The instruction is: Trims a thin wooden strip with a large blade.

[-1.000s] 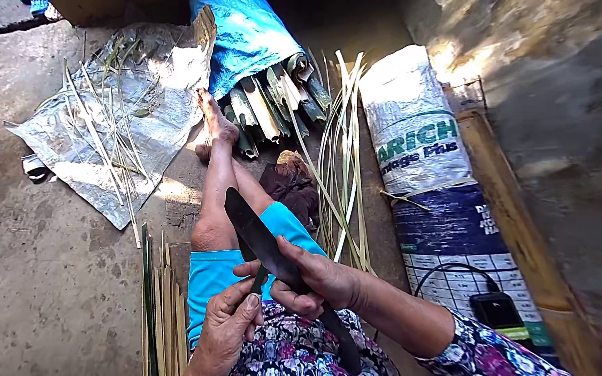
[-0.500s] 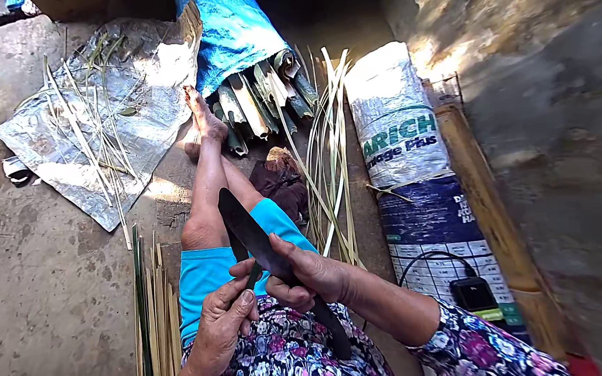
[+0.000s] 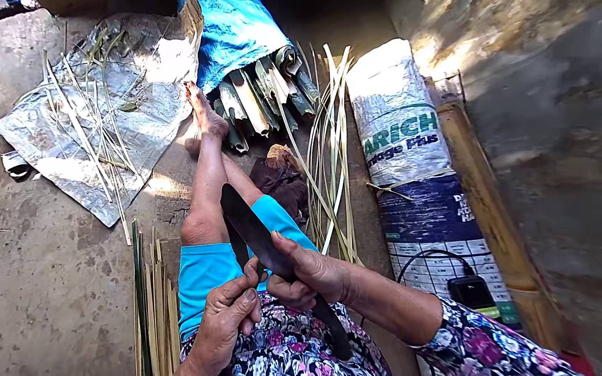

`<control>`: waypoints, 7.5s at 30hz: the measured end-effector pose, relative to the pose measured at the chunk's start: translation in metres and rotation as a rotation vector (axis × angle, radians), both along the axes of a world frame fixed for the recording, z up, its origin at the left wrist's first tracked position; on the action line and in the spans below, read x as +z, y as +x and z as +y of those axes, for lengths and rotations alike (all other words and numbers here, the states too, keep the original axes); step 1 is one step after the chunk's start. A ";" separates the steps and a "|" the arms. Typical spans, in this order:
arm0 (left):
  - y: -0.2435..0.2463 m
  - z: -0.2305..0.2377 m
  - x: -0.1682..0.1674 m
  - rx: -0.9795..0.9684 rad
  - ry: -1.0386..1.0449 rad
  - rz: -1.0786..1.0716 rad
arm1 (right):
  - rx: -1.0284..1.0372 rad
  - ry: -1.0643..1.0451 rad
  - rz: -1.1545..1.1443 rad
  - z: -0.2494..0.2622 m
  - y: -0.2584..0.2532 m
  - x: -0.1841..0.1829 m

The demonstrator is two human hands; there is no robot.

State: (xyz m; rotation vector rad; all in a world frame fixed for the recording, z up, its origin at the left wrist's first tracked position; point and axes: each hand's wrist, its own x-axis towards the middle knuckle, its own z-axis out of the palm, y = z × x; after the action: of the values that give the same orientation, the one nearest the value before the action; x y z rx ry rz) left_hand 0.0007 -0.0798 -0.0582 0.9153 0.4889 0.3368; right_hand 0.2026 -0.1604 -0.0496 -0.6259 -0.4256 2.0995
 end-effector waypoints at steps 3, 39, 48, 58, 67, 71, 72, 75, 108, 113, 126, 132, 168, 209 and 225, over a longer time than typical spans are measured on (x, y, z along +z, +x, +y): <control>0.000 -0.001 -0.001 -0.010 0.043 -0.006 | -0.005 0.001 -0.031 -0.002 -0.001 0.004; -0.009 -0.003 0.010 0.022 -0.010 0.034 | -0.175 0.020 -0.717 0.006 -0.006 0.023; 0.002 0.040 -0.019 0.132 0.227 -0.108 | -0.319 0.576 -0.914 0.026 -0.012 0.008; 0.102 0.016 0.101 0.742 -0.041 0.190 | -0.314 0.790 -1.322 0.044 -0.031 0.004; 0.037 0.033 -0.018 0.402 0.191 -0.372 | -0.711 1.073 -1.465 0.041 -0.049 -0.016; 0.035 0.040 -0.007 0.540 -0.076 -0.356 | -0.918 1.268 -1.468 0.032 -0.061 -0.024; 0.028 0.042 -0.010 0.497 -0.124 -0.412 | -0.934 1.287 -1.453 0.029 -0.064 -0.025; 0.000 0.055 -0.027 0.560 -0.171 -0.456 | -0.934 1.243 -1.347 0.020 -0.065 -0.024; 0.029 0.044 -0.033 0.600 0.072 -0.192 | -0.769 0.813 -1.367 0.030 -0.082 -0.050; 0.031 0.046 -0.032 0.601 0.259 -0.183 | -0.865 0.521 -0.952 0.032 -0.066 -0.031; -0.008 0.069 -0.028 -0.235 0.316 -0.272 | -0.849 0.408 -0.747 0.016 -0.055 -0.016; -0.013 0.070 -0.022 -0.142 0.556 -0.114 | -0.896 0.410 -0.787 0.013 -0.059 -0.018; 0.032 0.044 0.007 0.756 -0.660 -0.068 | -0.468 1.028 -1.339 0.027 -0.068 -0.033; 0.012 0.043 -0.020 0.342 -0.073 -0.188 | -0.806 1.045 -1.411 0.048 -0.049 -0.037; 0.013 0.030 -0.009 0.500 -0.277 -0.309 | -0.566 0.921 -1.237 0.037 -0.054 -0.008</control>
State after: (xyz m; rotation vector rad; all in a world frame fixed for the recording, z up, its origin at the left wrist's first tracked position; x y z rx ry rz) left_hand 0.0132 -0.0498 -0.0669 0.4495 0.4598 0.8299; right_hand 0.1482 -0.1236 -0.0578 -1.1988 -1.5387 0.6120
